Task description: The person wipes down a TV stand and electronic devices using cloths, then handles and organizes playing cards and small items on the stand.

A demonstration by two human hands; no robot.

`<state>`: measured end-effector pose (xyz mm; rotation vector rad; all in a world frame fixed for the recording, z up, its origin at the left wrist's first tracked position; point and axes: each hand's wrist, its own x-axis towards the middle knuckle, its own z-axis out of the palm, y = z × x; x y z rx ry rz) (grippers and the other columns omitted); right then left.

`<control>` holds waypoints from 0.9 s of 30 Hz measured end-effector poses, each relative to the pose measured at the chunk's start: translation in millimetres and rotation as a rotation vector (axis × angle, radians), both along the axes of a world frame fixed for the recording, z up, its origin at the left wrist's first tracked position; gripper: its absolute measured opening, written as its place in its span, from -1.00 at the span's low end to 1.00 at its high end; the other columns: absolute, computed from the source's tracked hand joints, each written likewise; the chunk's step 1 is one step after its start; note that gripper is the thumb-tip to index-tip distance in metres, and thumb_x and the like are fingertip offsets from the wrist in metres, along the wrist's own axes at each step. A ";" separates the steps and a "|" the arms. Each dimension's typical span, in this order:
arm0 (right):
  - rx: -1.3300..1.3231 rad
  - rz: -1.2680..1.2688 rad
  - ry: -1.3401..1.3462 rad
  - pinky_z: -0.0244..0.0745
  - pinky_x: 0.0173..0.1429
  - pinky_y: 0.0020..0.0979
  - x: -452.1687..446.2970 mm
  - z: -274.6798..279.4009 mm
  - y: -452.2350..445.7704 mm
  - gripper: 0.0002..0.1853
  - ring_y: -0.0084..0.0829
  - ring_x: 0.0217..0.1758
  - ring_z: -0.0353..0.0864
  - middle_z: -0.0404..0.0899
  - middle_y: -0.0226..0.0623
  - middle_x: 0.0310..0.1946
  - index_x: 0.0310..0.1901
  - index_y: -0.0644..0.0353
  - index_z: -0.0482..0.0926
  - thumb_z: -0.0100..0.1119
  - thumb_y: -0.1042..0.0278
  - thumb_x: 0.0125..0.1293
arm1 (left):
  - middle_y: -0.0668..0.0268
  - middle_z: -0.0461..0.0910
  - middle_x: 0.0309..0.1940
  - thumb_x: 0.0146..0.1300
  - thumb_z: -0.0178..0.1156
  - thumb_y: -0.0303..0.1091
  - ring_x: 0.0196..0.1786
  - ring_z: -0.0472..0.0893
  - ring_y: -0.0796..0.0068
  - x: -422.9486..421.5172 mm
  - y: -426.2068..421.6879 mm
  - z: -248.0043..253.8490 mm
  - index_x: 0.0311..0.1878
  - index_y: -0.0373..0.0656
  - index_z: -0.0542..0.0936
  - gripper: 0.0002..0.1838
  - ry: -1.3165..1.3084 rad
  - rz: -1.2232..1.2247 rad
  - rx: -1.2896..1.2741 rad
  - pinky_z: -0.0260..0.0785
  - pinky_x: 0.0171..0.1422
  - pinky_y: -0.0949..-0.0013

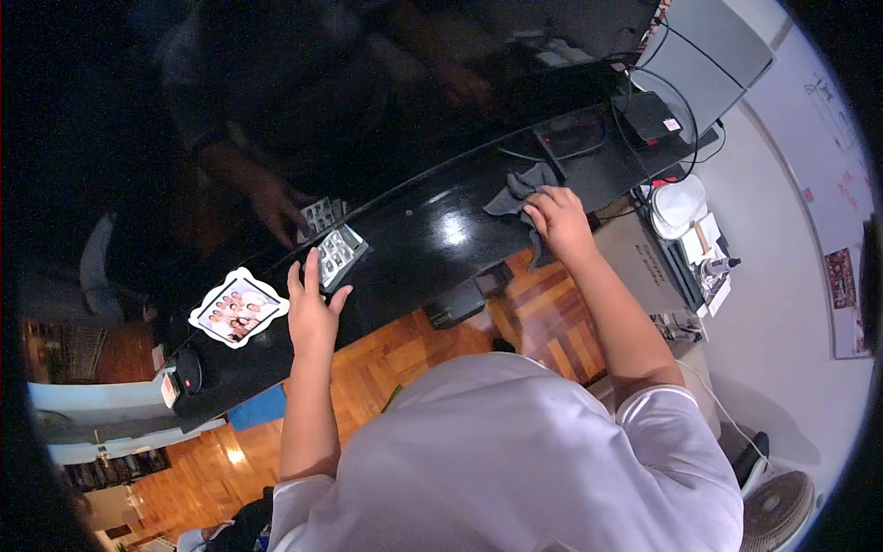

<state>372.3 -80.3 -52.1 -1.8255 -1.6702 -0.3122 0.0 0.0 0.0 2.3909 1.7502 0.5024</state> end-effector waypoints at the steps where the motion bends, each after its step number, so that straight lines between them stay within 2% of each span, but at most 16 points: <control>1: -0.006 0.022 0.009 0.32 0.02 -0.20 0.2 2.4 3.3 -0.81 -0.21 -0.10 0.44 0.52 -0.23 -0.25 -0.29 0.09 0.56 0.16 0.18 0.15 | 0.03 0.14 0.28 -0.01 0.36 -0.22 0.10 0.43 -0.04 0.4 -1.5 -0.4 0.33 0.13 0.17 -0.18 -0.003 -0.004 0.022 0.40 0.06 0.16; 2: -0.013 0.045 0.020 0.35 -0.07 -0.19 -0.2 3.6 5.1 -0.81 -0.20 -0.20 0.45 0.50 -0.26 -0.32 -0.31 0.08 0.56 0.17 0.16 0.15 | 0.01 0.17 0.25 -0.02 0.36 -0.23 0.08 0.45 -0.05 0.0 -2.4 -0.3 0.31 0.12 0.19 -0.19 -0.004 -0.008 0.043 0.42 0.03 0.18; 5: -0.015 0.096 -0.012 0.38 -0.16 -0.24 -8.6 -0.2 2.9 -0.80 -0.19 -0.31 0.46 0.49 -0.29 -0.44 -0.35 0.09 0.55 0.17 0.14 0.14 | 0.03 0.22 0.19 -0.01 0.36 -0.23 0.01 0.47 -0.05 -1.2 -10.7 12.0 0.29 0.10 0.22 -0.23 -0.015 -0.018 0.095 0.42 0.00 0.17; 9: 0.041 0.101 0.023 0.40 -0.22 -0.24 -19.4 1.1 -10.5 -0.79 -0.17 -0.36 0.49 0.51 -0.27 -0.49 -0.40 0.10 0.54 0.18 0.14 0.12 | 0.05 0.25 0.15 0.00 0.35 -0.24 0.01 0.47 -0.03 5.4 -24.8 9.3 0.26 0.06 0.27 -0.28 -0.041 -0.052 0.183 0.42 -0.01 0.18; 12: -0.036 0.188 0.120 0.44 -0.22 -0.28 -22.5 14.9 -27.0 -0.78 -0.15 -0.36 0.52 0.53 -0.19 -0.48 -0.39 0.14 0.55 0.18 0.15 0.15 | 0.04 0.29 0.09 0.01 0.35 -0.24 -0.07 0.48 0.05 12.9 -31.7 17.4 0.16 -0.08 0.39 -0.39 -0.212 -0.116 0.173 0.38 -0.03 0.19; 14: -0.324 0.224 0.569 0.45 -0.18 -0.35 -23.2 31.0 -36.9 -0.76 -0.26 -0.37 0.55 0.55 -0.15 -0.47 -0.35 0.19 0.57 0.14 0.16 0.23 | 0.05 0.31 0.06 0.03 0.33 -0.24 -0.08 0.48 0.07 10.5 -27.9 17.4 0.15 -0.08 0.40 -0.42 -0.253 -0.138 0.214 0.38 -0.02 0.20; 15: -0.379 0.197 0.764 0.42 -0.13 -0.45 -19.9 38.6 -35.0 -0.75 -0.44 -0.32 0.54 0.57 -0.26 -0.42 -0.29 0.21 0.56 0.08 0.18 0.29 | 0.05 0.33 0.04 0.06 0.31 -0.24 -0.09 0.48 0.09 8.6 -26.1 16.7 0.14 -0.09 0.41 -0.46 -0.288 -0.171 0.247 0.37 0.00 0.22; 16: -0.339 0.233 0.854 0.41 -0.12 -0.46 -15.5 48.6 -29.6 -0.77 -0.50 -0.28 0.52 0.56 -0.33 -0.38 -0.23 0.20 0.54 0.06 0.19 0.31 | 0.10 0.40 -0.09 0.12 0.25 -0.27 -0.16 0.48 0.20 7.8 -23.2 16.5 0.11 -0.11 0.42 -0.54 -0.313 -0.166 0.260 0.37 -0.04 0.29; 17: -0.296 0.269 0.945 0.41 -0.12 -0.47 -13.2 60.5 -21.1 -0.77 -0.56 -0.24 0.49 0.56 -0.41 -0.34 -0.18 0.18 0.51 0.05 0.20 0.32 | 0.10 0.40 -0.09 0.12 0.25 -0.27 -0.16 0.48 0.20 4.8 -20.1 15.6 0.11 -0.11 0.42 -0.54 -0.308 -0.146 0.261 0.37 -0.04 0.29; 19: -0.193 0.328 1.409 0.39 -0.08 -0.49 -25.6 86.7 -2.0 -0.75 -0.56 -0.18 0.47 0.52 -0.47 -0.26 -0.05 0.13 0.43 0.00 0.20 0.35 | 0.17 0.42 -0.22 0.16 0.22 -0.30 -0.20 0.47 0.31 -4.2 -11.4 8.5 0.10 -0.12 0.43 -0.58 -0.494 -0.070 0.026 0.36 -0.06 0.35; 20: -0.209 0.467 1.671 0.37 -0.06 -0.52 -38.6 104.9 3.0 -0.72 -0.56 -0.14 0.46 0.50 -0.40 -0.20 0.04 0.05 0.37 -0.02 0.17 0.36 | 0.39 0.40 -0.37 0.27 0.11 -0.33 -0.45 0.41 0.64 -14.3 -2.1 -13.3 0.08 -0.10 0.43 -0.68 -0.599 -0.024 -0.015 0.28 -0.45 0.58; 21: -0.229 0.491 1.674 0.37 -0.06 -0.52 -44.6 103.1 11.6 -0.72 -0.56 -0.14 0.46 0.50 -0.40 -0.20 0.04 0.05 0.37 -0.02 0.17 0.36 | 0.46 0.38 -0.44 0.33 0.04 -0.27 -0.54 0.34 0.73 -3.3 -13.2 11.2 0.03 -0.08 0.45 -0.75 -1.018 0.098 -0.389 0.15 -0.60 0.67; 23: -0.384 0.389 1.610 0.38 0.00 -0.45 -50.3 91.4 35.0 -0.67 -0.51 -0.05 0.44 0.49 -0.31 -0.13 0.09 0.02 0.35 -0.02 0.13 0.35 | 0.43 0.40 -0.45 0.34 0.03 -0.24 -0.50 0.37 0.69 -5.2 -16.0 21.1 -0.08 -0.14 0.49 -0.78 -1.277 0.151 -0.537 0.22 -0.54 0.63; 24: -0.415 0.274 1.018 0.36 0.08 -0.33 -42.9 67.3 50.3 -0.60 -0.34 0.08 0.43 0.44 -0.15 0.02 0.16 -0.04 0.31 -0.01 0.09 0.33 | 0.42 0.39 -0.48 0.36 -0.01 -0.19 -0.48 0.39 0.66 -5.9 -16.7 21.1 -0.10 -0.16 0.48 -0.75 -1.405 0.135 -0.553 0.25 -0.52 0.60; 25: -0.268 0.149 0.591 0.27 0.20 -0.24 -38.4 38.9 60.4 -0.55 -0.16 0.20 0.35 0.37 -0.05 0.13 0.19 -0.07 0.30 0.02 0.07 0.29 | 0.41 0.39 -0.49 0.37 -0.04 -0.18 -0.48 0.40 0.63 -9.5 -15.4 19.3 -0.07 -0.17 0.46 -0.73 -1.516 0.146 -0.610 0.26 -0.50 0.58; 27: -0.147 0.252 0.229 0.18 0.27 -0.20 -57.6 47.6 56.1 -0.50 -0.05 0.27 0.24 0.29 -0.05 0.21 0.19 -0.10 0.33 0.10 0.05 0.21 | 0.41 0.39 -0.49 0.38 -0.06 -0.15 -0.48 0.41 0.61 -12.9 -15.9 22.7 -0.06 -0.16 0.45 -0.71 -1.612 0.249 -0.702 0.27 -0.49 0.57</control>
